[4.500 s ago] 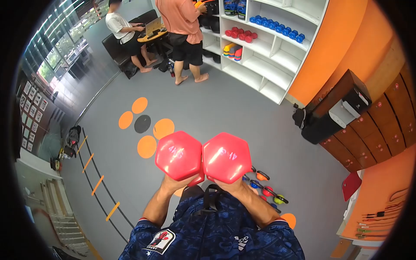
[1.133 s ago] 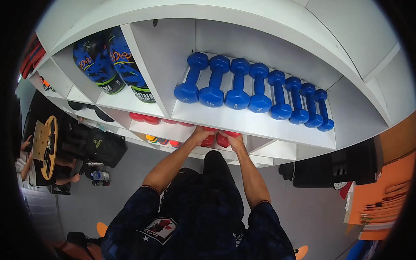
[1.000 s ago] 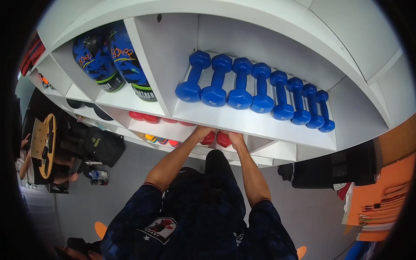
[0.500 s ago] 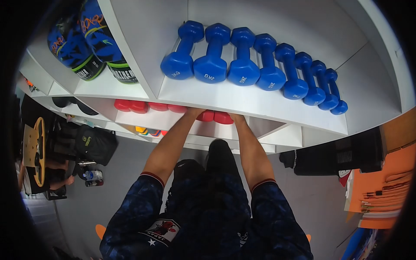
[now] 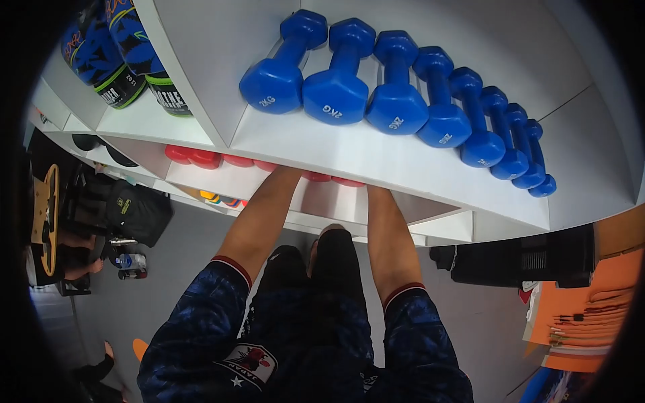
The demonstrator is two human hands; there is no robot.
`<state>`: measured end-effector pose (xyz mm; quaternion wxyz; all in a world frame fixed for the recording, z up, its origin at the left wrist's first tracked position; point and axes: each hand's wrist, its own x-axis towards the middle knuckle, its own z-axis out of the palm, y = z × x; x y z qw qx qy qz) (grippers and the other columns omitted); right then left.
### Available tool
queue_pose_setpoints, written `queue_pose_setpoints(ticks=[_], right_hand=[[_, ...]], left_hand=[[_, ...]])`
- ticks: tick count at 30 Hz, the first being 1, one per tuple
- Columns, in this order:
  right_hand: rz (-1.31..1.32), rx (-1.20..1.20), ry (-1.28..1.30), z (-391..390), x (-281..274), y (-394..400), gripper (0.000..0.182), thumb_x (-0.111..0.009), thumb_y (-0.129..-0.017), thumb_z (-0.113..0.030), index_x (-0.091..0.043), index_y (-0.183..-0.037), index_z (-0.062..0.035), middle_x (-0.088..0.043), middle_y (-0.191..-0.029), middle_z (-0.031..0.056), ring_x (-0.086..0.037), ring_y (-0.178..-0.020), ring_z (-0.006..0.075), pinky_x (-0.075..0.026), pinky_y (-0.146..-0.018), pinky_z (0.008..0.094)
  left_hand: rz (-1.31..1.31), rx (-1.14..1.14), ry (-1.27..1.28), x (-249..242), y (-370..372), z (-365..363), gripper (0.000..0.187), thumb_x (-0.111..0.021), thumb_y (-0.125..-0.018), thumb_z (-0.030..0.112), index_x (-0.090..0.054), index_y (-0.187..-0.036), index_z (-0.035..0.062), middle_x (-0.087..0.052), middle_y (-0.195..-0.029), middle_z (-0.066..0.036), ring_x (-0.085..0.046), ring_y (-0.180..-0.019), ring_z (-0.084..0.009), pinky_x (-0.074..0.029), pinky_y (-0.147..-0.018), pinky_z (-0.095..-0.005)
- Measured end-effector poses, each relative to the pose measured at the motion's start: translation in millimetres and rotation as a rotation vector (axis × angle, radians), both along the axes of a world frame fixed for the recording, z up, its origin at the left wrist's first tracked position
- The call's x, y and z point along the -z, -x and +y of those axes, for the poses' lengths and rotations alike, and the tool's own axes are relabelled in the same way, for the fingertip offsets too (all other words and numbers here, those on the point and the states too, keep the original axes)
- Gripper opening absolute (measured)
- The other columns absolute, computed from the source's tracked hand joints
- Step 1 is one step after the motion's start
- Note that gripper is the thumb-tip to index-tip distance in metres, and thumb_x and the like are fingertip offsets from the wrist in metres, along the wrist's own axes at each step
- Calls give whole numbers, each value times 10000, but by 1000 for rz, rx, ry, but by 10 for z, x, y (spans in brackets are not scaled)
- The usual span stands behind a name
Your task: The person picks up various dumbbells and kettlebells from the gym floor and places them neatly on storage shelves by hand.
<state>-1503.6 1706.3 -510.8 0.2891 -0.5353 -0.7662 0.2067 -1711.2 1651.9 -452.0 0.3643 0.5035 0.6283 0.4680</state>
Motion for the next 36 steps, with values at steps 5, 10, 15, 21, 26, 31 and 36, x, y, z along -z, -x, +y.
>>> queue_pose_setpoints(ticks=[5, 10, 15, 21, 26, 31, 36], right_hand=[[-37, 11, 11, 15, -63, -55, 557, -654, -884, -235, -467, -1375, -52, -497, -1364, 208, -479, -1251, 339, -415, -1042, 401], [-75, 13, 30, -4, -151, -68, 571, -660, -875, -236, -463, -1383, -64, -485, -1378, 215, -469, -1266, 347, -409, -1051, 400], [-103, -9, 44, -271, -412, -14, 586, -666, -866, -237, -459, -1390, -75, -473, -1392, 222, -460, -1280, 354, -403, -1059, 399], [-152, -75, 328, -1271, -1043, -90, 604, -673, -856, -239, -454, -1399, -89, -459, -1409, 230, -448, -1298, 363, -396, -1069, 397], [-263, -221, 401, -1759, -1454, -270, 801, -724, -784, -192, -337, -1483, -130, -280, -1540, 204, -323, -1405, 346, -318, -1143, 381], [-183, -202, 479, -2313, -1553, -292, 862, -741, -760, -168, -305, -1504, -161, -190, -1580, 192, -253, -1438, 353, -275, -1169, 392], [110, -67, 558, -3445, -1601, -468, 845, -739, -777, -109, -311, -1503, -172, -184, -1583, 187, -303, -1419, 339, -446, -1038, 434]], left_hand=[[146, 19, 12, -41, -94, -64, 447, -647, -835, 170, -559, -1244, 12, -557, -1235, -201, -529, -1143, -334, -401, -1000, -444], [321, 84, 14, -148, -139, -324, 465, -645, -828, 164, -551, -1258, 12, -547, -1258, -221, -521, -1167, -356, -387, -1021, -460], [544, 171, -227, -162, -23, -991, 484, -643, -820, 157, -543, -1271, 12, -538, -1281, -240, -513, -1191, -378, -373, -1042, -476], [678, 208, -350, -331, 22, -1589, 529, -642, -814, 119, -490, -1288, -59, -431, -1400, -266, -438, -1281, -414, -326, -1118, -456], [567, 365, -161, -680, -32, -2173, 578, -647, -819, 91, -444, -1339, -60, -393, -1441, -265, -363, -1362, -395, -364, -1114, -416], [500, 394, -106, -954, -28, -2656, 575, -649, -842, 136, -450, -1357, -24, -404, -1456, -218, -361, -1374, -355, -349, -1128, -399], [409, 441, -89, -1228, -17, -3141, 543, -629, -850, 127, -464, -1343, -27, -431, -1430, -229, -392, -1348, -369, -357, -1117, -415]])
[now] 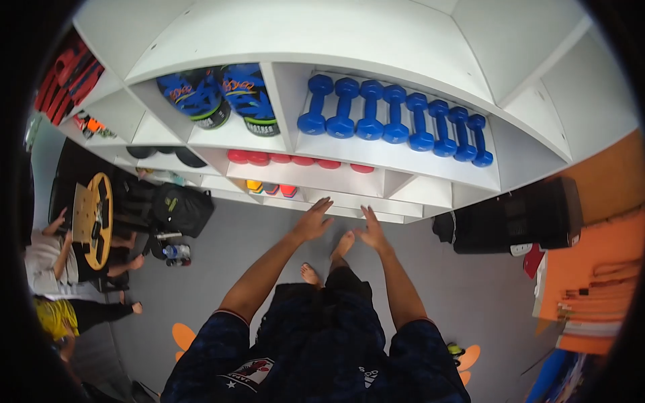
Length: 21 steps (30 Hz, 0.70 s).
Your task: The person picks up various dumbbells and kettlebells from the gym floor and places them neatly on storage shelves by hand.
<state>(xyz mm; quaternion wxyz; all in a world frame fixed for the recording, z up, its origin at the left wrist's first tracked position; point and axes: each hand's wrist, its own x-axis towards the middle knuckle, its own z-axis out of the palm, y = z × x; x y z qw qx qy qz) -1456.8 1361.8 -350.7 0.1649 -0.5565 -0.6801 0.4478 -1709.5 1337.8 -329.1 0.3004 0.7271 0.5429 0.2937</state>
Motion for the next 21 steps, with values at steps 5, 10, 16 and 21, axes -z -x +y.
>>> queue_pose_setpoints(ticks=[5, 10, 16, 21], right_hand=[[116, 180, 65, -1197, 282, -387, 780, -711, -790, -138, -349, -1481, -159, -300, -1524, 219, -447, -1309, 350, -523, -926, 400], [81, 304, 148, -2329, 312, -660, 721, -667, -810, -93, -369, -1465, -137, -388, -1461, 202, -537, -1185, 304, -526, -903, 381], [232, 676, 172, -3434, 482, -836, 654, -639, -840, -48, -389, -1442, -100, -426, -1415, 179, -551, -1181, 297, -523, -924, 381], [181, 935, 115, -4145, 33, -879, 662, -685, -836, -88, -393, -1430, -104, -430, -1410, 155, -551, -1181, 281, -549, -865, 385]], left_hand=[[-67, 20, 13, 431, 141, -520, 423, -601, -869, 105, -526, -1260, -37, -543, -1298, -247, -498, -1233, -404, -395, -1069, -437], [-33, 11, 208, 918, 398, -1217, 373, -596, -876, 111, -554, -1225, -15, -584, -1234, -232, -551, -1150, -395, -434, -1005, -428], [-112, -40, 497, 1045, 265, -1604, 438, -677, -856, 224, -576, -1229, 19, -621, -1203, -159, -600, -1092, -293, -482, -925, -390], [-34, 221, 429, 945, -211, -1538, 492, -732, -819, 253, -583, -1240, 46, -616, -1207, -147, -598, -1067, -269, -485, -910, -380]])
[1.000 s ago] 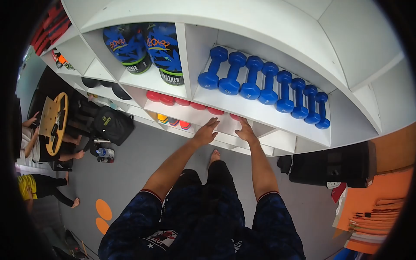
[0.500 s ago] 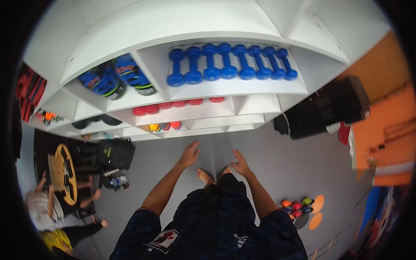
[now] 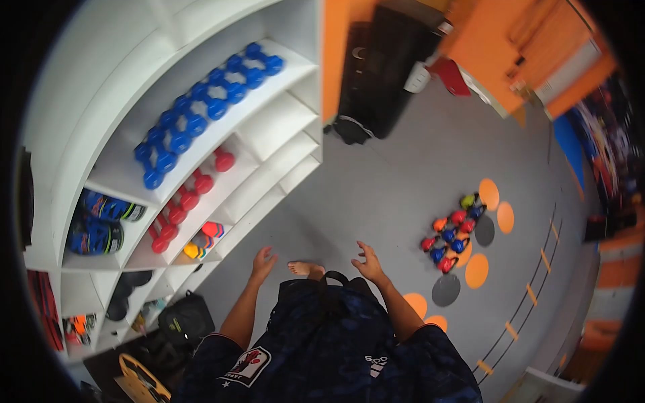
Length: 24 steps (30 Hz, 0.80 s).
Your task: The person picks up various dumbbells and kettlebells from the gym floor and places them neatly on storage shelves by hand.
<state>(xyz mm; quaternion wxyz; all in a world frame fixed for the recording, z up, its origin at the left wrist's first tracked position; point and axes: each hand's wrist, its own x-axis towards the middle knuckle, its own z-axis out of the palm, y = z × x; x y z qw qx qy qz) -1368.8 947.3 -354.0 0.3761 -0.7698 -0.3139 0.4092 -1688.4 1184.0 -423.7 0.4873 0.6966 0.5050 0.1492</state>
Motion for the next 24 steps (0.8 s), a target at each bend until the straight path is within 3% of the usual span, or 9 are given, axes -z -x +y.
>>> queue_pose_setpoints(ticks=[6, 12, 17, 24], right_hand=[[-9, 325, -100, -1087, -76, -148, 684, -727, -829, -160, -397, -1427, -108, -424, -1418, 128, -539, -1192, 275, -566, -824, 364], [-38, 581, -61, -2395, 46, 54, 678, -730, -833, -175, -402, -1422, -97, -461, -1387, 141, -572, -1145, 268, -553, -844, 379], [-3, 814, -108, -3416, 194, 341, 655, -722, -843, -159, -410, -1416, -100, -531, -1313, 139, -616, -1063, 254, -535, -854, 364], [126, 1117, -182, -4144, 125, 448, 614, -715, -846, -139, -437, -1391, -94, -562, -1257, 126, -633, -994, 210, -526, -839, 339]], left_hand=[[-40, 284, 16, -278, -977, -488, 486, -737, -820, 231, -582, -1252, 69, -577, -1238, -134, -570, -1089, -276, -495, -897, -389], [-146, 518, 222, -637, -1864, -1584, 474, -722, -844, 187, -561, -1278, 87, -496, -1330, -112, -511, -1191, -268, -516, -891, -376], [-140, 699, 224, -860, -2394, -2337, 488, -711, -858, 192, -543, -1303, 81, -492, -1345, -100, -498, -1229, -252, -494, -928, -385], [-152, 855, 262, -937, -2982, -2985, 468, -706, -852, 164, -551, -1284, 72, -501, -1298, -112, -546, -1181, -239, -510, -929, -367]])
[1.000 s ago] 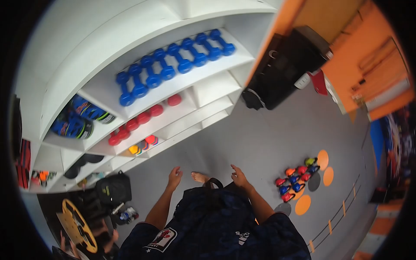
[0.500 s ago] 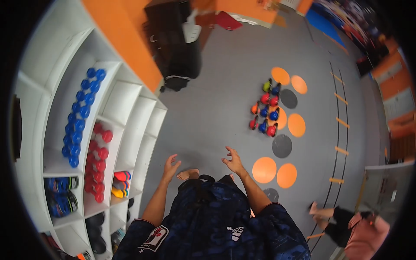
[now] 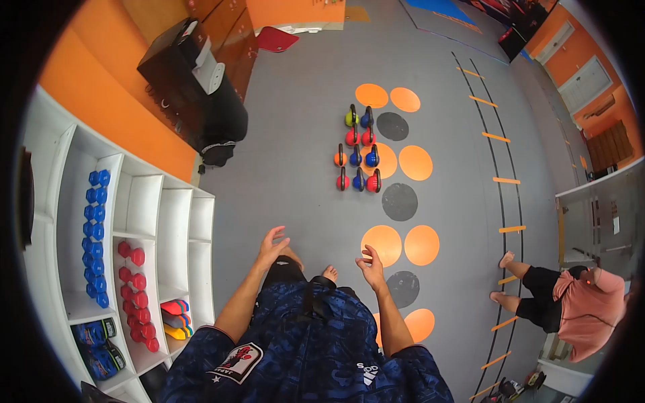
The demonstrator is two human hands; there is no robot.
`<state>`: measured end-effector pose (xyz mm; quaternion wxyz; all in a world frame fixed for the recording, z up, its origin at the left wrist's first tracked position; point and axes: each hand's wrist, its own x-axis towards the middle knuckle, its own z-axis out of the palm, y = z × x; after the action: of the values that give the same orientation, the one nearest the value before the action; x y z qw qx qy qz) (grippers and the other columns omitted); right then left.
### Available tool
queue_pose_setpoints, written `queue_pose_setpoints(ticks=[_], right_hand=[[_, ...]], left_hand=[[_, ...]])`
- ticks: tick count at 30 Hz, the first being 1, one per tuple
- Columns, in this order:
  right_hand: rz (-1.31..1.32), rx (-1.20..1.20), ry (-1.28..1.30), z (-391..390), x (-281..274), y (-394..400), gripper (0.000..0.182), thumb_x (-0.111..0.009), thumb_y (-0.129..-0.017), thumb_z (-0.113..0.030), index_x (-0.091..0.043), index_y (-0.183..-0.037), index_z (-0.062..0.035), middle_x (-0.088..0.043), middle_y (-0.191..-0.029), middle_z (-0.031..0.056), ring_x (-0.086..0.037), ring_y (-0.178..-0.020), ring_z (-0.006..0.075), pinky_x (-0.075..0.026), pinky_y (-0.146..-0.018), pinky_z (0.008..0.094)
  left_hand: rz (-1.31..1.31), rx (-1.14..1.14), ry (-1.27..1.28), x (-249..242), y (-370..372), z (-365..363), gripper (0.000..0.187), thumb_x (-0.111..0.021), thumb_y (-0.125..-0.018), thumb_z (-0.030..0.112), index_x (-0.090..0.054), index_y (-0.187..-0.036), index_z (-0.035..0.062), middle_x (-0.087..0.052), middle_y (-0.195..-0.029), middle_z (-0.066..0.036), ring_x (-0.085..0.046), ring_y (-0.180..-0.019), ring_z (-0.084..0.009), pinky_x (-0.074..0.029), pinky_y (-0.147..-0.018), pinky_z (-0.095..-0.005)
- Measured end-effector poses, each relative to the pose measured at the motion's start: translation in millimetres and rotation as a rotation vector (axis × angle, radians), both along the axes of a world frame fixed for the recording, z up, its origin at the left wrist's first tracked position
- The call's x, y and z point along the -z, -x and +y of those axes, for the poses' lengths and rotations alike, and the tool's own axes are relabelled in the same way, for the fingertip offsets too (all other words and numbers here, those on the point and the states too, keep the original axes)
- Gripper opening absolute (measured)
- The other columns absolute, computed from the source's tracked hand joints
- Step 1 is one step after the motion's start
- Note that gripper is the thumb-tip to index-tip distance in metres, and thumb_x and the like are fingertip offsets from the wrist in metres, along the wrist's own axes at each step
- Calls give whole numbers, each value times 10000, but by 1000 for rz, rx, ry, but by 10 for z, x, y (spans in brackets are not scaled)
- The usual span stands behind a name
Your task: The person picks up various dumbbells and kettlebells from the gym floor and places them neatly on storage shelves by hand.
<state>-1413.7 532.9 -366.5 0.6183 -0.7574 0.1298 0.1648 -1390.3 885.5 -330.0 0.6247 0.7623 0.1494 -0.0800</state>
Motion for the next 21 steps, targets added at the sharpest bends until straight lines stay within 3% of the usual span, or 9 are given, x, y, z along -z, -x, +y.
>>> queue_pose_setpoints(ticks=[6, 9, 13, 21], right_hand=[[45, 73, -8, -76, -12, -209, 583, -695, -872, -171, -438, -1390, -100, -570, -1247, 113, -619, -988, 204, -524, -799, 322], [55, 42, 25, -51, -5, -470, 570, -686, -887, -193, -436, -1391, -106, -578, -1236, 107, -610, -987, 202, -526, -774, 314], [94, 73, 7, -30, -159, -847, 553, -684, -893, -204, -446, -1382, -108, -606, -1190, 103, -613, -962, 198, -526, -769, 316], [39, 131, 33, 28, -374, -1743, 542, -677, -901, -187, -446, -1384, -102, -615, -1161, 119, -620, -975, 201, -520, -825, 331]], left_hand=[[36, 137, 30, 65, -592, -270, 472, -689, -873, 165, -530, -1303, 53, -521, -1337, -105, -530, -1213, -230, -499, -933, -362], [-4, 158, 23, 210, -947, -343, 476, -711, -842, 167, -552, -1277, 58, -534, -1274, -115, -598, -1109, -219, -515, -887, -357], [20, 257, 45, 342, -1421, -440, 479, -710, -843, 177, -549, -1277, 53, -561, -1260, -124, -601, -1106, -220, -521, -875, -363], [61, 512, 54, 226, -2255, -675, 486, -711, -845, 199, -547, -1288, 85, -559, -1293, -95, -594, -1114, -226, -520, -869, -378]])
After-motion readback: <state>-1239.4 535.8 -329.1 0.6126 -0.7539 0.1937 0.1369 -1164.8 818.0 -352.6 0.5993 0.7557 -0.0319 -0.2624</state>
